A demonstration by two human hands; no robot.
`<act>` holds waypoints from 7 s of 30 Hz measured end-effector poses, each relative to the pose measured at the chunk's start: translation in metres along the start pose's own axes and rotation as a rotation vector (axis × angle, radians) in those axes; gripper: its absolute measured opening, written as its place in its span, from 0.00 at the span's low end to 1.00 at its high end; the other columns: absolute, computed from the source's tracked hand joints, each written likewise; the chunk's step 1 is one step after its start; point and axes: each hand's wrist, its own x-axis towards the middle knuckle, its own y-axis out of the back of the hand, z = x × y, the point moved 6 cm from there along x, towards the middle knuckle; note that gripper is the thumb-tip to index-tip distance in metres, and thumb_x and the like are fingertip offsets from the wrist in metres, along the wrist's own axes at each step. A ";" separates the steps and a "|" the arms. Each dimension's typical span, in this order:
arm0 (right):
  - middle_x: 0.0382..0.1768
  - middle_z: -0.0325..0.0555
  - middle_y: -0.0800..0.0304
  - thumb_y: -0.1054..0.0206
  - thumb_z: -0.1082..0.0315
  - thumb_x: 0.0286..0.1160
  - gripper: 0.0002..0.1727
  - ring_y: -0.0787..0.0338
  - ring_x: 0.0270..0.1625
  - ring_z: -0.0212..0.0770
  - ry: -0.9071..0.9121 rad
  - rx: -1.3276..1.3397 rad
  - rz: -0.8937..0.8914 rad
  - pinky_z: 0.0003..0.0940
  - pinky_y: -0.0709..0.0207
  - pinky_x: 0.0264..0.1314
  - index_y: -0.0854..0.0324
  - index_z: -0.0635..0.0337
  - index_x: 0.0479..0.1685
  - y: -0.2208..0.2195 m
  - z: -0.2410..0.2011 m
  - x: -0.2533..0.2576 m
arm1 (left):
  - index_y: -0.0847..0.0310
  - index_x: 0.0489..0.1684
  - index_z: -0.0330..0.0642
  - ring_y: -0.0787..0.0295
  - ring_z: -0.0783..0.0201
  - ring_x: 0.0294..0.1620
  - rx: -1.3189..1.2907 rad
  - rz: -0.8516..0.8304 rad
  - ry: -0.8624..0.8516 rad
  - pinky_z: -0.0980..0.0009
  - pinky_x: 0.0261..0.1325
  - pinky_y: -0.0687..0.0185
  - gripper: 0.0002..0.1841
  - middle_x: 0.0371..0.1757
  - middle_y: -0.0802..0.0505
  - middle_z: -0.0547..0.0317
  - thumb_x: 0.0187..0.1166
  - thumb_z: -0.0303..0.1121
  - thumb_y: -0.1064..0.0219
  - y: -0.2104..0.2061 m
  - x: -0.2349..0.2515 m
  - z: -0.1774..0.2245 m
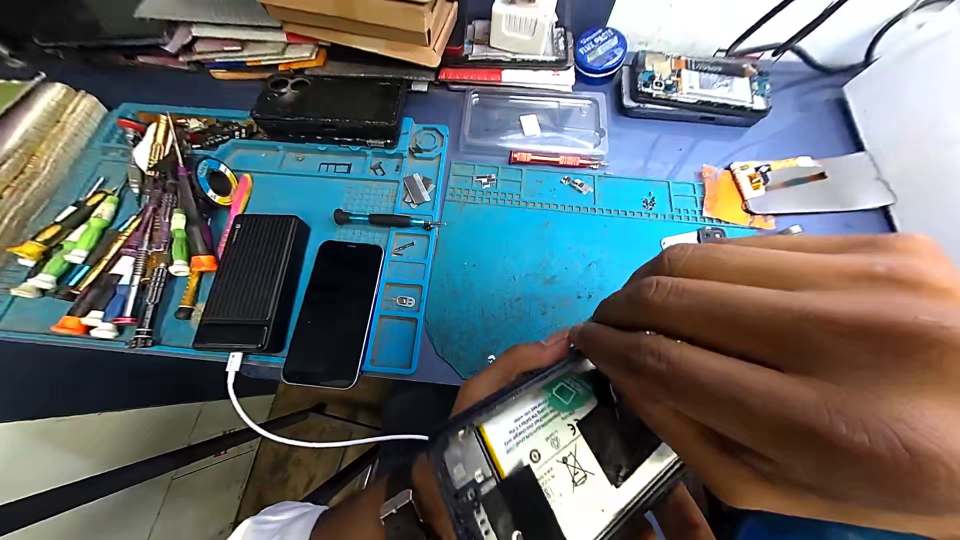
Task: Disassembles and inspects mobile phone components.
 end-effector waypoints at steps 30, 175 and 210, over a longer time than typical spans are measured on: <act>0.39 0.39 0.10 0.26 0.62 0.76 0.08 0.14 0.43 0.29 -0.752 0.470 0.374 0.23 0.21 0.40 0.06 0.53 0.45 -0.025 -0.015 -0.071 | 0.11 0.63 0.48 0.08 0.75 0.53 0.580 0.015 -0.376 0.76 0.59 0.15 0.22 0.51 0.04 0.63 0.91 0.49 0.48 -0.024 -0.016 0.026; 0.41 0.56 0.03 0.39 0.63 0.89 0.14 0.03 0.33 0.40 -1.056 2.118 0.460 0.30 0.10 0.30 0.12 0.64 0.48 -0.130 -0.054 -0.071 | 0.12 0.52 0.53 0.11 0.73 0.27 1.894 0.659 -0.422 0.76 0.30 0.13 0.09 0.28 0.08 0.71 0.87 0.35 0.40 -0.046 0.014 0.085; 0.32 0.32 0.08 0.34 0.60 0.78 0.10 0.13 0.31 0.29 -0.695 0.292 -0.179 0.29 0.27 0.25 0.07 0.46 0.34 -0.016 -0.030 -0.093 | 0.23 0.48 0.53 0.22 0.77 0.16 1.835 0.531 0.188 0.80 0.17 0.26 0.04 0.18 0.17 0.74 0.88 0.37 0.42 -0.035 0.011 0.045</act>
